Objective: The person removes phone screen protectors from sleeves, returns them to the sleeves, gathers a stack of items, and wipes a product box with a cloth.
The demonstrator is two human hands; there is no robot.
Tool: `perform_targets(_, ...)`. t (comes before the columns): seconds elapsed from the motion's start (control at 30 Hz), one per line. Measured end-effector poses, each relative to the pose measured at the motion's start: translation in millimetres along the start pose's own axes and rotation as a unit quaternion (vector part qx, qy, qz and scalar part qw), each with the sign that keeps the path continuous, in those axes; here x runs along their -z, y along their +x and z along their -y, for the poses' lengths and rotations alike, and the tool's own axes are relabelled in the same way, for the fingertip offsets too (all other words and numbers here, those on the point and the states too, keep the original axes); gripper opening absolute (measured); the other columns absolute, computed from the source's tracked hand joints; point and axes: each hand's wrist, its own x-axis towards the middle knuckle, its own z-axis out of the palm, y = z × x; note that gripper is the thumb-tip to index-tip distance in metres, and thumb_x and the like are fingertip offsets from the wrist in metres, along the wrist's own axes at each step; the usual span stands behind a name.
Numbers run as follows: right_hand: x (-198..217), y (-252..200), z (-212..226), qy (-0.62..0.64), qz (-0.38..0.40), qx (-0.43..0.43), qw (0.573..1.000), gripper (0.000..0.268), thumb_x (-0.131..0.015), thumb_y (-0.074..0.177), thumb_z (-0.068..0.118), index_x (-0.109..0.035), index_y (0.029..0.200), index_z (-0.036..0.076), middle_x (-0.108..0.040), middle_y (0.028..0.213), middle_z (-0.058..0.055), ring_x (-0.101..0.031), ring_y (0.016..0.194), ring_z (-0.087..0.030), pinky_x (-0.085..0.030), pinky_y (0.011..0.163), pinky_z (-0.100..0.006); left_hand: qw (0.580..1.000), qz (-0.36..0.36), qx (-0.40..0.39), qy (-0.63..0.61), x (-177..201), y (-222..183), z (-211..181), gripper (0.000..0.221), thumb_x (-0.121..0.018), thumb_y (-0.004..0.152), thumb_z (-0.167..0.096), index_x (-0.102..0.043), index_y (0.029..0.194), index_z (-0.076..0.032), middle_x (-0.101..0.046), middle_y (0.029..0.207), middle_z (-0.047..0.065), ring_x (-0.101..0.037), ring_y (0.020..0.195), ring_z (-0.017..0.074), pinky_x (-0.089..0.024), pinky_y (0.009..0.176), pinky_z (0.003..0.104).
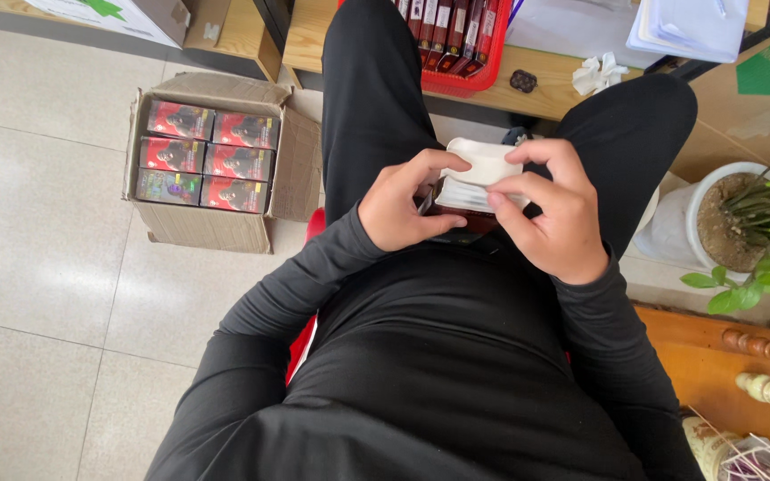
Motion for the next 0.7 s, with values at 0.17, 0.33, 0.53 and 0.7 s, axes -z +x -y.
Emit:
perform_targets(0.17,7.8,13.5,10.6,-0.050,0.034,0.024,0.998,0.006,-0.074,0.089,0.008,-0.070,0.085,0.007,-0.055,0.124,-0.015,-0.054,0.111,-0.036,-0.042,0.095,-0.042,0.999,0.026,-0.014,0.020,4.7,5.6,-12.3,0.063,-0.088,0.072,-0.009,-0.056,0.126,-0.016,-0.063,0.081,0.012,-0.069,0.079,0.0316,-0.059,0.066,0.042)
perform_targets(0.33,14.3,24.6,28.2,-0.088,0.083,0.047,0.992,0.007,-0.072,0.091,0.001,-0.073,0.085,0.003,-0.056,0.130,-0.025,-0.054,0.118,-0.042,-0.042,0.100,-0.050,0.993,0.075,-0.035,0.081,5.6,0.5,-10.4,0.056,-0.084,0.079,-0.011,-0.050,0.124,-0.014,-0.063,0.119,0.001,-0.064,0.088,0.0157,-0.050,0.077,0.025)
perform_targets(0.53,29.3,30.6,25.7,-0.112,0.173,0.003,0.979,0.005,-0.077,0.088,0.009,-0.079,0.085,0.013,-0.062,0.128,-0.011,-0.050,0.127,-0.036,-0.041,0.099,-0.050,0.990,0.109,-0.057,0.074,4.4,4.6,-14.8,0.052,-0.083,0.081,-0.012,-0.052,0.124,-0.011,-0.064,0.116,0.003,-0.066,0.091,0.0172,-0.052,0.082,0.025)
perform_targets(0.7,32.7,32.8,29.9,-0.140,0.188,0.025,0.972,0.008,-0.080,0.086,0.013,-0.076,0.081,0.017,-0.062,0.129,-0.005,-0.052,0.130,-0.035,-0.040,0.092,-0.051,0.989,0.101,-0.064,0.082,6.3,3.1,-19.6,0.045,-0.078,0.088,-0.025,-0.051,0.122,-0.012,-0.063,0.113,0.001,-0.052,0.069,0.0157,-0.046,0.068,0.025)
